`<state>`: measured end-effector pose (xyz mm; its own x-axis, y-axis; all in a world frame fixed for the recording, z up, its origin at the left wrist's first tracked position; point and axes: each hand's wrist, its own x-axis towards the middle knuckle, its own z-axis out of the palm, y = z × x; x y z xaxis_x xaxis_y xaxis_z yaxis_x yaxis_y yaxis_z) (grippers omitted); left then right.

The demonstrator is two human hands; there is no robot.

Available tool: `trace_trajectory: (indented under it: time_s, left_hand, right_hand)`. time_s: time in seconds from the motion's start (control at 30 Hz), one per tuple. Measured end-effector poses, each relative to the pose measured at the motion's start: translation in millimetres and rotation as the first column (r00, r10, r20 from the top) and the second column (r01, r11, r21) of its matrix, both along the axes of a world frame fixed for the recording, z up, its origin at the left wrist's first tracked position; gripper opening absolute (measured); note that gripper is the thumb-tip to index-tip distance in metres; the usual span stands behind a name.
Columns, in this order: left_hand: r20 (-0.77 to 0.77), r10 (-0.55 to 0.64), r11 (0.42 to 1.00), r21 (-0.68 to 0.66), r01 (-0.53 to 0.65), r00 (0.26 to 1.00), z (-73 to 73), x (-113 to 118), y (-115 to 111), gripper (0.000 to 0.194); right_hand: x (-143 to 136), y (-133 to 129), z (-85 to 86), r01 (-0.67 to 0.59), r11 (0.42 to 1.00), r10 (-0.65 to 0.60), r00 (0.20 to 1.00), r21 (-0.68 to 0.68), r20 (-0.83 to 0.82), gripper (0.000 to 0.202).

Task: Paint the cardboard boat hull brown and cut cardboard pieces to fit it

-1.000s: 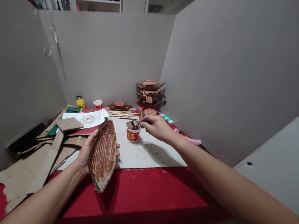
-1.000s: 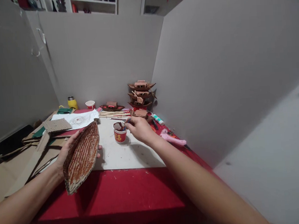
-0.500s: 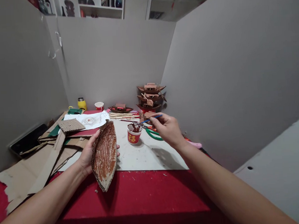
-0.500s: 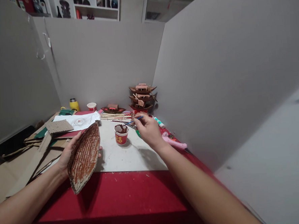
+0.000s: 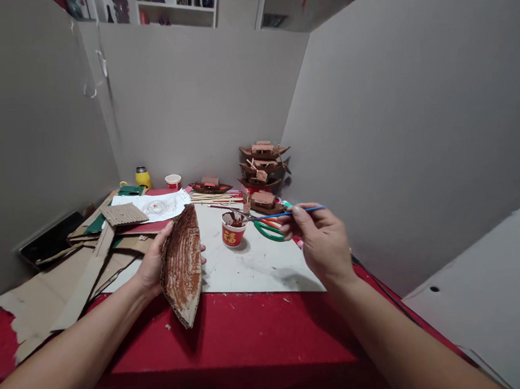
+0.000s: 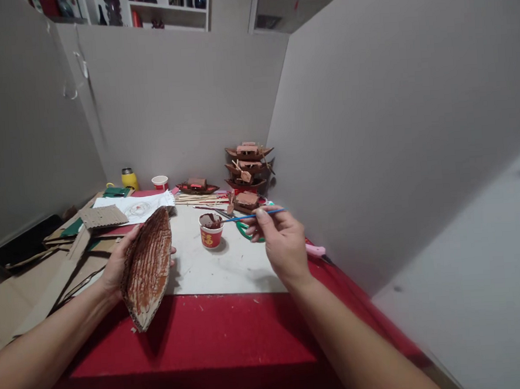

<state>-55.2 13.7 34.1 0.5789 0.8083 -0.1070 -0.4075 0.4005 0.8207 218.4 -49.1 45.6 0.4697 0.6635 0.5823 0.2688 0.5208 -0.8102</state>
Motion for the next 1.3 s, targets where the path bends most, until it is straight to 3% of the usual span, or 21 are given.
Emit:
trace_trajectory:
  time_s: [0.13,0.27,0.4,0.6,0.87,1.1,1.3]
  left_hand:
    - [0.004,0.042,0.996,0.078,-0.042,0.999,-0.7,1.4,-2.9,0.049]
    - [0.018,0.068,0.987,0.142,-0.07,0.998,-1.5,2.2,-6.6,0.05]
    - [-0.006,0.102,0.978,0.183,-0.099,0.995,-1.0,2.7,-8.8,0.052]
    - [-0.025,0.107,0.973,0.206,-0.1,0.994,-1.2,1.9,-11.3,0.051]
    - [-0.028,0.08,0.983,0.168,-0.075,0.996,0.0,2.9,-12.2,0.053]
    - [-0.019,0.108,0.978,0.18,-0.103,0.994,-0.2,3.8,-12.8,0.05]
    - [-0.028,0.108,0.969,0.225,-0.099,0.994,-2.7,4.2,-12.7,0.046]
  right_hand:
    - [-20.0,-32.6,-6.7,-0.183,0.983,0.182,0.972,0.008,-0.152,0.022]
    - [-48.4,-59.6,-16.7,-0.289,0.953,0.275,0.951,-0.09,-0.144,0.02]
    - [-67.5,-69.8,-23.5,-0.358,0.926,0.345,0.931,-0.122,-0.115,0.02]
    - [-75.9,-71.5,-26.9,-0.398,0.908,0.395,0.917,-0.132,-0.054,0.015]
    - [-77.7,-64.6,-31.1,-0.325,0.941,0.335,0.936,-0.1,0.109,0.01]
    - [-77.4,-77.9,-32.4,-0.397,0.91,0.413,0.89,-0.119,0.191,0.01]
    - [-77.6,-76.5,-31.3,-0.353,0.933,0.357,0.883,-0.069,0.305,0.011]
